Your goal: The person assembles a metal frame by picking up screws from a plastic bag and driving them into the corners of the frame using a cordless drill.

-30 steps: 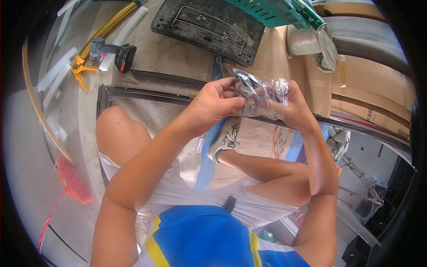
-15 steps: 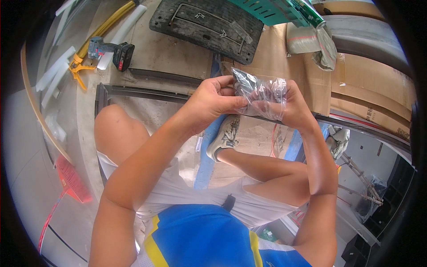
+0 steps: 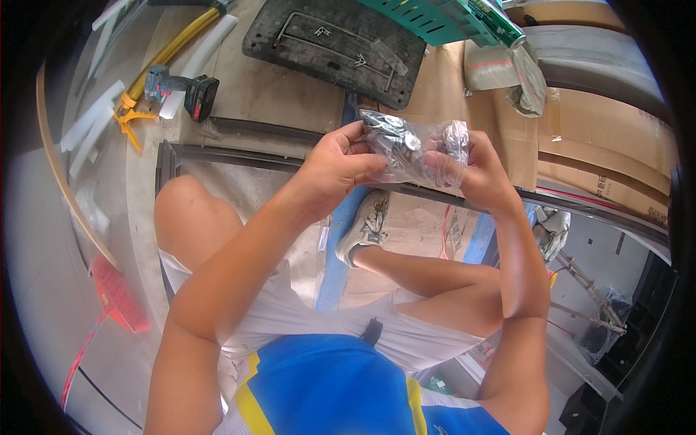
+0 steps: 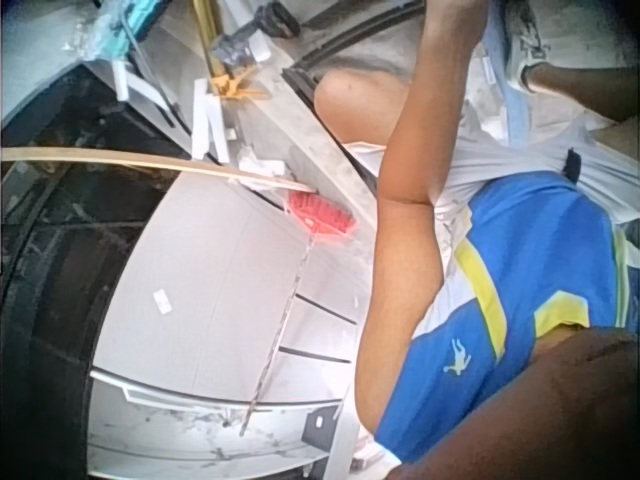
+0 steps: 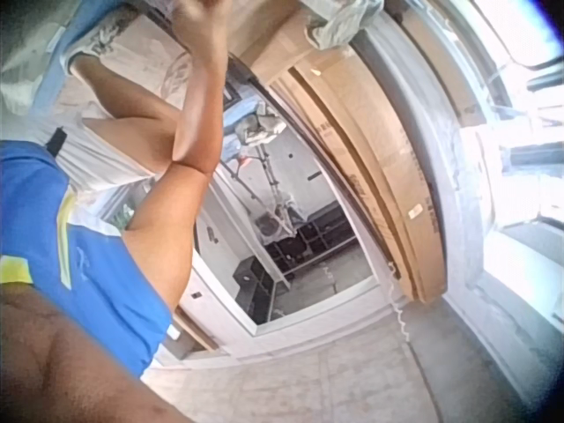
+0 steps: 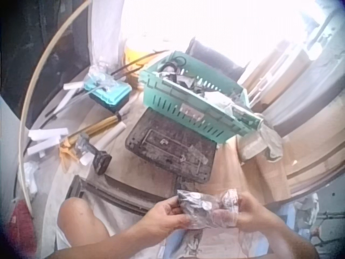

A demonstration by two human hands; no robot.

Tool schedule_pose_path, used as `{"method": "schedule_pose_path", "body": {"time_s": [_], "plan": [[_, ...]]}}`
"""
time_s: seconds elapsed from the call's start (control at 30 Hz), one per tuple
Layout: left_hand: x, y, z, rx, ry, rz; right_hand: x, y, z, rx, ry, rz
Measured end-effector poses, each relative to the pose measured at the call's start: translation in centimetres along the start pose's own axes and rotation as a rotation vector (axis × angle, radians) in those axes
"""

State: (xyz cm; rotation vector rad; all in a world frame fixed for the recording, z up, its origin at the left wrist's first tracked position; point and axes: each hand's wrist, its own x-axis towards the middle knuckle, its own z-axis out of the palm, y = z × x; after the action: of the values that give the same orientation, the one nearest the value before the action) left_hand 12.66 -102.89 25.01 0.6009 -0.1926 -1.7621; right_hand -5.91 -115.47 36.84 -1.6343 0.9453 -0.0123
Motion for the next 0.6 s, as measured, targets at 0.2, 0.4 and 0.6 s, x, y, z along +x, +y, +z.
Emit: {"method": "schedule_pose_path", "body": {"time_s": [0.2,0.4,0.6], "plan": [[0.4,-0.2,-0.4,-0.224,-0.061,-0.022,0.4,-1.6,0.9,0.126,0.037,0.014],[2.4,-1.6,-0.7,-0.201,0.052,-0.069,3.1,2.5,0.7,-0.094,0.075,-0.111],[11.1,1.1,-5.3,-0.147,0.158,-0.005,14.6,2.7,-0.4,0.043,0.186,-0.282]]}}
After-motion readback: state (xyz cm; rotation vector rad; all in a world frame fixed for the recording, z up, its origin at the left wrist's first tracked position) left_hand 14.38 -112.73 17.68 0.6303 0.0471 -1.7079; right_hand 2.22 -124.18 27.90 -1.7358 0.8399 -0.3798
